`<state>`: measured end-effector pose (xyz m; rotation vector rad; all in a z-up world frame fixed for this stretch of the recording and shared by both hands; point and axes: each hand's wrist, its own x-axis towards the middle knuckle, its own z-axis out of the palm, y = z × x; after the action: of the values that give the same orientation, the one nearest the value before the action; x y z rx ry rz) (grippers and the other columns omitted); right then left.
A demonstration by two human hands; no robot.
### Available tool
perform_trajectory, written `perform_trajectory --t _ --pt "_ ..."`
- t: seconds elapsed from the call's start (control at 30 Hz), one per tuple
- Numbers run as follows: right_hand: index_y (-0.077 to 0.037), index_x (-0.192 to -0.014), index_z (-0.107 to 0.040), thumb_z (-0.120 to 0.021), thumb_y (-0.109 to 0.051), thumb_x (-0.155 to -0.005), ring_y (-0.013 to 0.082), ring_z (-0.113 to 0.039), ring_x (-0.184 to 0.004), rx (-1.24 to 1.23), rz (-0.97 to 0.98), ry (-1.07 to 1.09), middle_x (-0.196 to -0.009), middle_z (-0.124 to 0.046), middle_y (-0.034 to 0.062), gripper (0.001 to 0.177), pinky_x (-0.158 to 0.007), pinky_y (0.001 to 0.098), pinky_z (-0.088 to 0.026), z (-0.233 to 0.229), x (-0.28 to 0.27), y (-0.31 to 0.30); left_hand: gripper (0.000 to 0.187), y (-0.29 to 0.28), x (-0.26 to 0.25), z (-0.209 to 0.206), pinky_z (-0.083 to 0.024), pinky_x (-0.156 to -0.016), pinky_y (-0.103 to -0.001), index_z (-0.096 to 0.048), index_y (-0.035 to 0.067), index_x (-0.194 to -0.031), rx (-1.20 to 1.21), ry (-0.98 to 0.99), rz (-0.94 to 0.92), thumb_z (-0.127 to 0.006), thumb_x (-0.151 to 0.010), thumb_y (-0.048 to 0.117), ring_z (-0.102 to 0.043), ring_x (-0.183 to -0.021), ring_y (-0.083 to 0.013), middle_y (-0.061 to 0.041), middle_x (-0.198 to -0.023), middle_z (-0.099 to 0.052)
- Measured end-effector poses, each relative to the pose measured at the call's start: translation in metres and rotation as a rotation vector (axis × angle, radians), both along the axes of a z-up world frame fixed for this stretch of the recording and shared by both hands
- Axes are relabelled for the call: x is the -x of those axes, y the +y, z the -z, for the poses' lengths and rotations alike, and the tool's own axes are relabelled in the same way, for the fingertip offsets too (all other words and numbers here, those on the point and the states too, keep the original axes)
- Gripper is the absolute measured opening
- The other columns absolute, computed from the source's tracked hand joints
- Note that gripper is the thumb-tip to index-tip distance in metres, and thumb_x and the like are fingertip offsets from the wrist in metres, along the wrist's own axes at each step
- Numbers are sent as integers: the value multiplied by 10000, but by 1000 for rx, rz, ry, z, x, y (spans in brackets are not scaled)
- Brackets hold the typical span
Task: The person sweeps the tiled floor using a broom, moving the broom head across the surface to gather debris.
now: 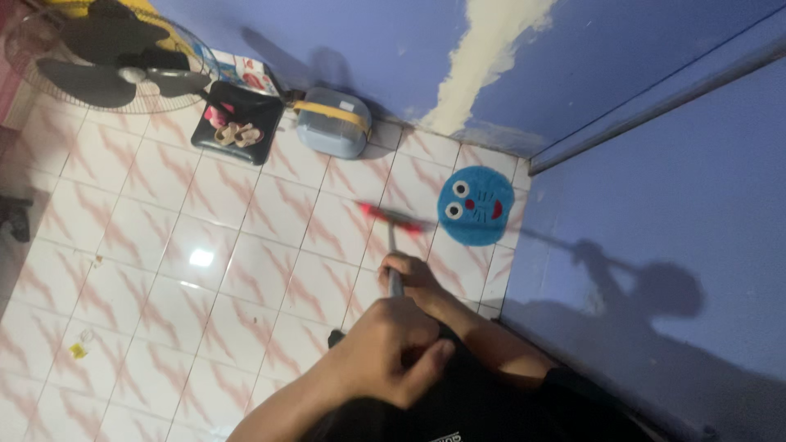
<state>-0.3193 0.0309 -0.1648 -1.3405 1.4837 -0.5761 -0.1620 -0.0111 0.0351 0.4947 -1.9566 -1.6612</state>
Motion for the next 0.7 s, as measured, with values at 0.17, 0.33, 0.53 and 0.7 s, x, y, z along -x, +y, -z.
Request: perform_trajectory --t 0.17,0.33,0.53,0.7 --pt "-102 -871 -631 -651 -161 -805 218 -672 -777 109 11 71 -842 -664 67 91 -690 349 -526 61 36 -26 174 9 11 62 -456 -629 -400 -561 80 -649 125 120 -93 -617 -812 105 -572 -613 -299 -98 -637 -578" --pt "-78 -983 -646 -647 -151 -876 224 -660 -840 196 130 107 -935 -664 98 129 -734 355 -514 151 59 -59 304 -9 42 147 -432 -558 -385 -509 57 -565 39 11 -220 -650 -830 101 -562 -549 -276 -116 -569 -543" --pt "-63 -922 -653 -655 -156 -852 220 -659 -789 50 111 -24 -886 -670 98 116 -719 356 -514 121 4 8 367 14 -8 97 -344 -487 -397 -490 15 -549 -84 -173 -175 -667 -851 124 -443 -415 -255 -137 -472 -447" --pt "-59 -865 -649 -662 -179 -845 233 -660 -752 -49 123 -97 -850 -661 99 122 -687 364 -506 42 -83 82 297 60 -81 28 -397 -605 -384 -521 44 -619 45 3 -27 -643 -885 97 -460 -497 -244 -112 -532 -472"
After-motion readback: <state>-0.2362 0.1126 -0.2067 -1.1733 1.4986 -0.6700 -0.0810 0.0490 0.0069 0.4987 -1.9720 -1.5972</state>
